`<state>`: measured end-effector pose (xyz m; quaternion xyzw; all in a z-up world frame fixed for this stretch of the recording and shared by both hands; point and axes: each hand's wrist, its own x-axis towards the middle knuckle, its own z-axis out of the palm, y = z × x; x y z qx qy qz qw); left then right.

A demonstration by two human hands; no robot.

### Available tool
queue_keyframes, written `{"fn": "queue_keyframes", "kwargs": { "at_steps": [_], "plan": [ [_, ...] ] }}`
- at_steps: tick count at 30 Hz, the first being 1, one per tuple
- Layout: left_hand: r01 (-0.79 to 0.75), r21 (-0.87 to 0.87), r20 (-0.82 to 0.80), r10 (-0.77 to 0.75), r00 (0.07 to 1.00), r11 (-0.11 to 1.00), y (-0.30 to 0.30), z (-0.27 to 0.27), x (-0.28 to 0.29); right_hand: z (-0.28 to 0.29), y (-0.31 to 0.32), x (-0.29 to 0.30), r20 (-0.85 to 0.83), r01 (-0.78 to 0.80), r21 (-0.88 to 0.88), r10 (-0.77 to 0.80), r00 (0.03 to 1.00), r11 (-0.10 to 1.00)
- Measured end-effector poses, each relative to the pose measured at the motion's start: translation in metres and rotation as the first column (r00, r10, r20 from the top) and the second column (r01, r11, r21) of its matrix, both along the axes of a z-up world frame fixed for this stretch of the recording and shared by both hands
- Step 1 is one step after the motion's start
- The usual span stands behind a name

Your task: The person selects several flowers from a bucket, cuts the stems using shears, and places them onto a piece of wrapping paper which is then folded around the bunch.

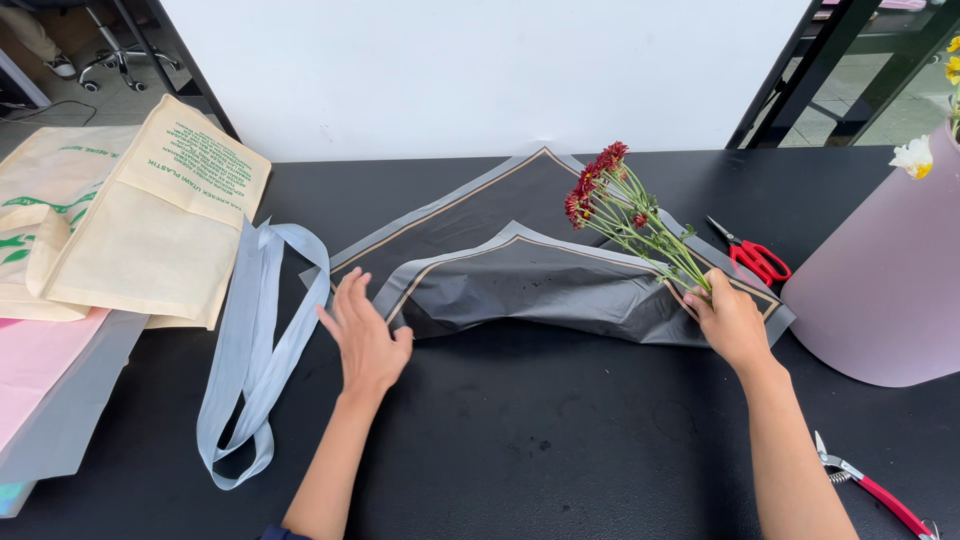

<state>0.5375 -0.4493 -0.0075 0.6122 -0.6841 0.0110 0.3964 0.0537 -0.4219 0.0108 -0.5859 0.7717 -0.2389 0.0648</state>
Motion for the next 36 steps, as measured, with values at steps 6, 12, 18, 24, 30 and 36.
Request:
{"fn": "queue_keyframes", "kwargs": {
  "at_steps": [6, 12, 18, 24, 30, 36],
  "plan": [
    [0.032, 0.390, -0.035, -0.020, 0.999, 0.920, -0.007, -0.030, 0.059, 0.000, 0.000, 0.005, 0.003, 0.011, 0.010, -0.011, 1.000, 1.000],
    [-0.016, 0.467, 0.093, -0.031, 0.995, 0.884, -0.009, -0.014, 0.061, 0.003, 0.005, 0.003, -0.017, 0.037, 0.066, -0.036, 0.999, 0.997],
    [-0.069, 0.533, 0.127, 0.001, 0.992, 0.843, -0.003, -0.008, 0.074, 0.020, 0.008, 0.007, -0.023, 0.001, 0.053, 0.000, 1.000, 0.999],
    [-0.121, 0.583, 0.216, -0.009, 0.976, 0.804, 0.012, 0.022, 0.068, 0.011, 0.001, 0.003, -0.006, 0.020, 0.068, -0.019, 1.000, 0.998],
    [-0.160, 0.600, 0.295, -0.031, 0.955, 0.784, -0.002, 0.012, 0.068, 0.022, 0.021, 0.033, 0.029, 0.042, 0.188, -0.048, 0.998, 0.981],
    [-0.191, 0.614, 0.308, -0.010, 0.951, 0.766, 0.002, 0.025, 0.059, 0.001, 0.009, 0.008, 0.018, 0.108, 0.193, -0.113, 0.993, 0.975]
  ]
}}
